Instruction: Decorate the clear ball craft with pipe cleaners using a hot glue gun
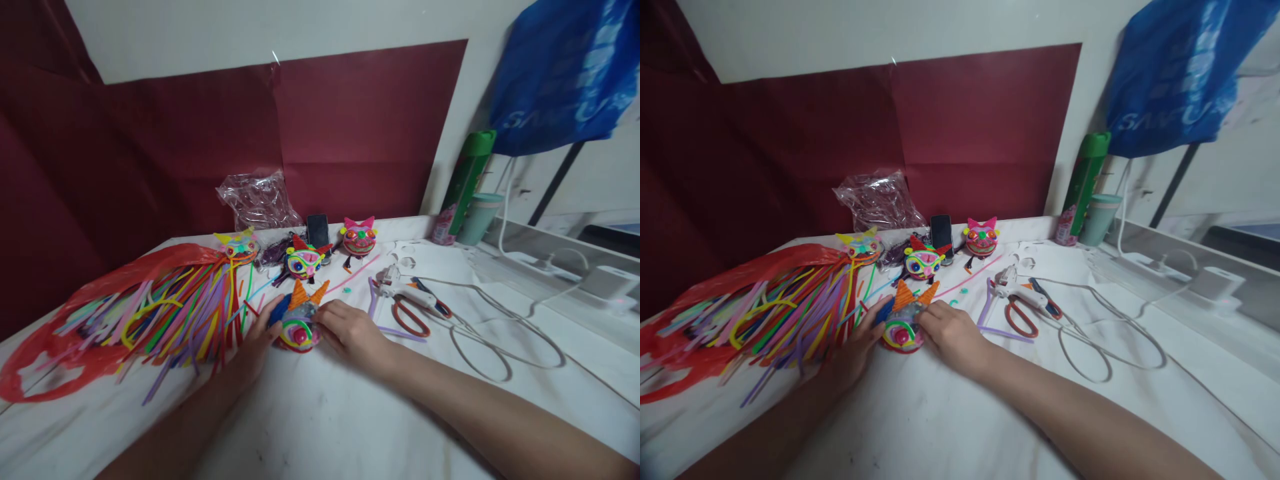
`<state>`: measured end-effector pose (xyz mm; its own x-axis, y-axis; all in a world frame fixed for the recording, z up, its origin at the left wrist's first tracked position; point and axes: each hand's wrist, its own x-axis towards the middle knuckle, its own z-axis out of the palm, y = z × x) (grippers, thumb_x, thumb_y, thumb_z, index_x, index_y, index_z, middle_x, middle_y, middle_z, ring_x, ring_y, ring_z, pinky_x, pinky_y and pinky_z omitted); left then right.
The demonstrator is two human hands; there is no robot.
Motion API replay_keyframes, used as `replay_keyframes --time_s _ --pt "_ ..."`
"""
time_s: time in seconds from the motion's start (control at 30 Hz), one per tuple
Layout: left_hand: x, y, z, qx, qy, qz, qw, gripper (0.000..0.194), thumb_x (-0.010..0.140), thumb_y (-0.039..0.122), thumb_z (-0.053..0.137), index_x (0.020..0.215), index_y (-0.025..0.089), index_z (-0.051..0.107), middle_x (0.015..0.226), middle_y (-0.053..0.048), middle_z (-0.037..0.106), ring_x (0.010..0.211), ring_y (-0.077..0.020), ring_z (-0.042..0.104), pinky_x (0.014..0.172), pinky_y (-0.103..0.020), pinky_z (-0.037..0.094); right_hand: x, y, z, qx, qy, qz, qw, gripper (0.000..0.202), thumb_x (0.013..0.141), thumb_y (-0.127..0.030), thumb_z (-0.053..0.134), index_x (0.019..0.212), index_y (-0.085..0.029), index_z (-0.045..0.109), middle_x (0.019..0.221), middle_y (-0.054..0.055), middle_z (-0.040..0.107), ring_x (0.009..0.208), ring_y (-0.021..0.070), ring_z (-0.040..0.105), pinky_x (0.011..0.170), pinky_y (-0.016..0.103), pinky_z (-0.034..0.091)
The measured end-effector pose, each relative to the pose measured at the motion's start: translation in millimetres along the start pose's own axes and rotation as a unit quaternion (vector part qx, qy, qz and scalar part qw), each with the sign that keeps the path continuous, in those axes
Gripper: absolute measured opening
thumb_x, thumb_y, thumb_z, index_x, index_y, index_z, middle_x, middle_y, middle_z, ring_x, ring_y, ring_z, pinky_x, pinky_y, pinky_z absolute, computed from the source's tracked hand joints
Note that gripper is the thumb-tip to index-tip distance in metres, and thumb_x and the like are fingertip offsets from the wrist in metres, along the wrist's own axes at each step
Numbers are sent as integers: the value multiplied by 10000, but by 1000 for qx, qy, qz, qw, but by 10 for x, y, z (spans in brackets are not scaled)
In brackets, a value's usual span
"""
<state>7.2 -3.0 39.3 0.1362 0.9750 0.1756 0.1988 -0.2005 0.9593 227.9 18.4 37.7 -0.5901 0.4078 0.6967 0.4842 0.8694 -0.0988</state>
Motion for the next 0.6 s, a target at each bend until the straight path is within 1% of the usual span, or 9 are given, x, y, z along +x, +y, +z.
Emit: replay_keyframes --time_s 0.17,0.37,0.47,0.6 --pt "26 -7 -18 14 3 -11 1000 706 812 532 510 1402 161 400 1483 -98 405 1416 -282 247 1138 -395 265 -19 -4 35 10 -6 3 1000 184 933 -149 460 1053 -142 599 908 123 656 881 207 592 737 295 507" --pt "14 63 -2 -25 9 -23 999 690 800 501 528 1380 141 429 1462 -115 430 1382 -286 319 1120 -377 291 -21 -5 53 12 -2 4 1000 230 927 -139 472 1117 -142 602 954 133 648 908 211 586 754 306 519" --pt "5 109 17 -17 15 -22 1000 660 784 489 535 1343 143 480 1446 -112 453 1372 -286 337 1113 -372 305 -10 -10 57 27 3 12 1000 238 933 -155 465 1121 -146 611 957 129 642 906 210 584 753 313 525" --pt "3 148 31 11 35 -18 999 607 782 467 525 1299 148 534 1397 -106 513 1374 -282 334 1119 -384 298 4 -12 65 43 10 21 999 261 941 -167 447 1144 -161 611 967 124 636 898 206 582 741 313 529"
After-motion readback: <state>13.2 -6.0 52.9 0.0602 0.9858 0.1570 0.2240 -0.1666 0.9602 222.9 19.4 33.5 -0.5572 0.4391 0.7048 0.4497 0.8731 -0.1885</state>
